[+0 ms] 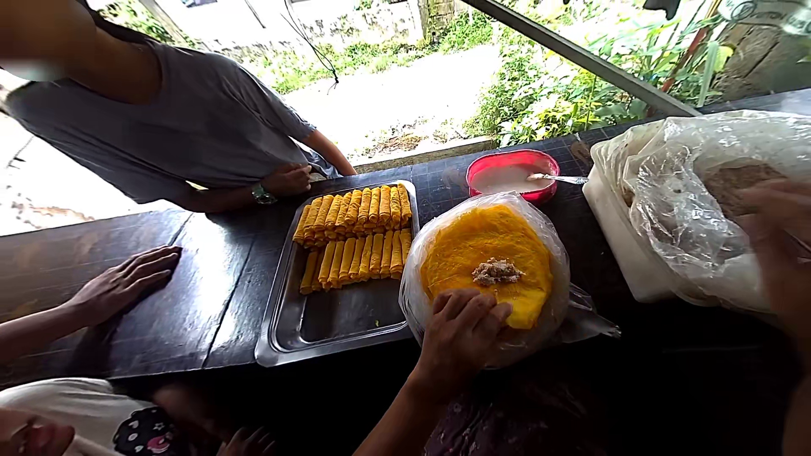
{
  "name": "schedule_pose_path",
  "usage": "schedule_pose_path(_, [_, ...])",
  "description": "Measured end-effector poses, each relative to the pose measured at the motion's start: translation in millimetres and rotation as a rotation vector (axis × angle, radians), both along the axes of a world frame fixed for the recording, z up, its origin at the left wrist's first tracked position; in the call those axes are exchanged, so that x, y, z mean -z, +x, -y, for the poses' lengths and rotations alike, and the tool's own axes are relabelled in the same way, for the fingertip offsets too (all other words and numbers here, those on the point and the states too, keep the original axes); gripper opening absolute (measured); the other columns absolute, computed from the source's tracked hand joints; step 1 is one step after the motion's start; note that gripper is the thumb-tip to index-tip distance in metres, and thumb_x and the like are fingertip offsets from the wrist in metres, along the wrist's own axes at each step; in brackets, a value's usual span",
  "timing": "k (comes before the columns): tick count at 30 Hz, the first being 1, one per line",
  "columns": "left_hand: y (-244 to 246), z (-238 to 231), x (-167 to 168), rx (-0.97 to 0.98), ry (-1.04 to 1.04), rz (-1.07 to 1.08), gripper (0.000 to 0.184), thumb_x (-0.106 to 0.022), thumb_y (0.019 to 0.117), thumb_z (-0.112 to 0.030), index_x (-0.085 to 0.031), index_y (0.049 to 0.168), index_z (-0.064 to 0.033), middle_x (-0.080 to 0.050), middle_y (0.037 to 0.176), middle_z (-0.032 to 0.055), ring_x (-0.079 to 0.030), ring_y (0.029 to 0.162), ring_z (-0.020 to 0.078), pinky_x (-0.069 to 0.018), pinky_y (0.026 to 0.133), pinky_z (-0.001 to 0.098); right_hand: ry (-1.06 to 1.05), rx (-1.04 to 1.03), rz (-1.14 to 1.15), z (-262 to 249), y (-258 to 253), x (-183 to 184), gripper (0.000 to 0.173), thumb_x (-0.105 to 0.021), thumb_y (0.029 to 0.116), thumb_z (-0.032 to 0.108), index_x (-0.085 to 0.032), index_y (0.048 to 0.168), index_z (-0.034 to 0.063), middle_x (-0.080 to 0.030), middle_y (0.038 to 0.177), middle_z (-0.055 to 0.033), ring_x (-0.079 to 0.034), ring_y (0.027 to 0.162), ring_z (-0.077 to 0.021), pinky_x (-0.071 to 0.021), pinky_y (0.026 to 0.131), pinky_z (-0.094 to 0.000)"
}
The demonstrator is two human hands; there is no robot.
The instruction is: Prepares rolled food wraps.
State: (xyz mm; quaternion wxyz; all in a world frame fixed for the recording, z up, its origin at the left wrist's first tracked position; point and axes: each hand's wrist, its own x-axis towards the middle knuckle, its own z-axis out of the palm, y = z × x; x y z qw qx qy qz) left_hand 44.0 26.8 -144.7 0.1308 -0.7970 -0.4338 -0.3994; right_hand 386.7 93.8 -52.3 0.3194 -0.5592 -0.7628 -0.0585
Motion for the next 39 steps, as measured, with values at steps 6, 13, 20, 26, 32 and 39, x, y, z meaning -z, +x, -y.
schedule_pose_path(6, [0.3,-35.8,-45.9,-0.116,-0.095,0.048,0.022,-0.060,0.1019,-0.023,-0.077,0.096,-0.0103,-0.072,0.084,0.0041,-0.068,0.082,0.0187,-0.0533,0.076,0.0334,0.042,-0.464,-0.251,13.0,-141.9,60.0,0.048,-0.063,0.0965,0.047,-0.068,0.123,0.0059,-0.073,0.113,-0.0110,-0.068,0.110,-0.0270,-0.0527,0.096,-0.0482])
schedule_pose_path(13, [-10.8,-90.3,-63.5,-0.160,-0.234,0.014,0.017,-0.065,0.0986,-0.015,-0.074,0.093,-0.0021,-0.070,0.082,0.0109,-0.070,0.079,0.0262,-0.0562,0.071,0.0403,-0.129,-0.334,-0.282,-39.7,-165.4,56.0,0.027,-0.055,0.0965,0.009,-0.068,0.119,0.0018,-0.072,0.095,-0.0149,-0.071,0.081,-0.0317,-0.0569,0.069,-0.0520])
schedule_pose_path(20, [-30.6,-120.1,-58.1,-0.052,-0.593,-0.092,0.025,-0.074,0.0940,-0.022,-0.072,0.104,0.0010,-0.071,0.096,0.0172,-0.068,0.096,0.0346,-0.0546,0.086,0.0492,-0.444,-0.380,-0.164,-78.6,-168.3,48.6,0.034,-0.076,0.0931,0.030,-0.067,0.097,-0.0026,-0.067,0.088,-0.0179,-0.068,0.085,-0.0344,-0.0537,0.073,-0.0555])
schedule_pose_path(26, [-32.5,-97.4,-47.5,-0.070,-0.604,-0.243,0.054,-0.068,0.0952,-0.046,-0.066,0.128,-0.0042,-0.066,0.120,0.0176,-0.060,0.117,0.0379,-0.0493,0.091,0.0551,-0.265,-0.469,-0.191,-61.9,-155.3,72.8,0.045,-0.080,0.0856,0.037,-0.070,0.112,0.0015,-0.065,0.099,-0.0169,-0.065,0.097,-0.0361,-0.0550,0.080,-0.0534])
schedule_pose_path(32, [-29.4,-78.3,-47.5,-0.090,-0.371,-0.196,0.043,-0.064,0.0969,-0.041,-0.071,0.121,-0.0060,-0.069,0.121,0.0154,-0.063,0.120,0.0352,-0.0480,0.095,0.0553,-0.160,-0.528,-0.159,-50.1,-140.6,63.1,0.046,-0.072,0.0922,0.034,-0.066,0.131,0.0096,-0.067,0.119,-0.0137,-0.063,0.109,-0.0343,-0.0515,0.087,-0.0555])
schedule_pose_path(39, [-17.3,-49.5,-55.3,-0.052,-0.445,-0.175,0.017,-0.066,0.0966,-0.019,-0.079,0.096,-0.0077,-0.072,0.089,0.0082,-0.069,0.089,0.0264,-0.0563,0.080,0.0415,-0.050,-0.623,-0.019,-20.2,-163.6,65.4,0.026,-0.056,0.1012,0.018,-0.077,0.112,0.0078,-0.073,0.105,-0.0095,-0.069,0.103,-0.0276,-0.0566,0.090,-0.0422])
